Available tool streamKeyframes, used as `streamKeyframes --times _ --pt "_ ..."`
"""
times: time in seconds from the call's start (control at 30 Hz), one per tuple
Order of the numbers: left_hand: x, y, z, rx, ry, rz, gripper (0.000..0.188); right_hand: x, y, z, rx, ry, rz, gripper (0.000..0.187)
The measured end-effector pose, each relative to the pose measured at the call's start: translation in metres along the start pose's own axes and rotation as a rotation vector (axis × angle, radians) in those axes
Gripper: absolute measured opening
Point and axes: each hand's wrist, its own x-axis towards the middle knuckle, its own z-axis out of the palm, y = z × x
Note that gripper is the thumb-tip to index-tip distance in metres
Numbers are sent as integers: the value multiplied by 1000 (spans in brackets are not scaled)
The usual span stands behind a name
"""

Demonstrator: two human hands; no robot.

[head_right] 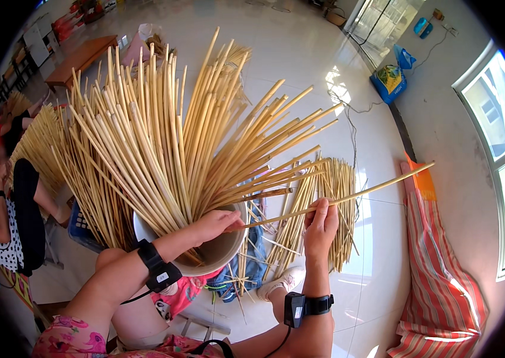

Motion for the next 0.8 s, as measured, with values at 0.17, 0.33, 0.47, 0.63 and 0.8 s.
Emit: streamKeyframes --times 0.17,0.33,0.47,0.63,0.8 --pt "23 -52 -7 380 314 -14 32 -10 -4 9 -208 2 -220 21" --pt "64 -144 -25 1207 120 -108 38 -26 -12 31 -313 -203 -293 15" --pt "68 -160 -13 1419 303 3 34 -30 -8 33 -454 -315 -342 8" --pt "54 -133 -28 474 39 -175 25 -30 -9 46 -548 -594 -126 12" --pt "23 -33 -12 470 99 -144 22 -30 8 42 -451 -653 28 18"
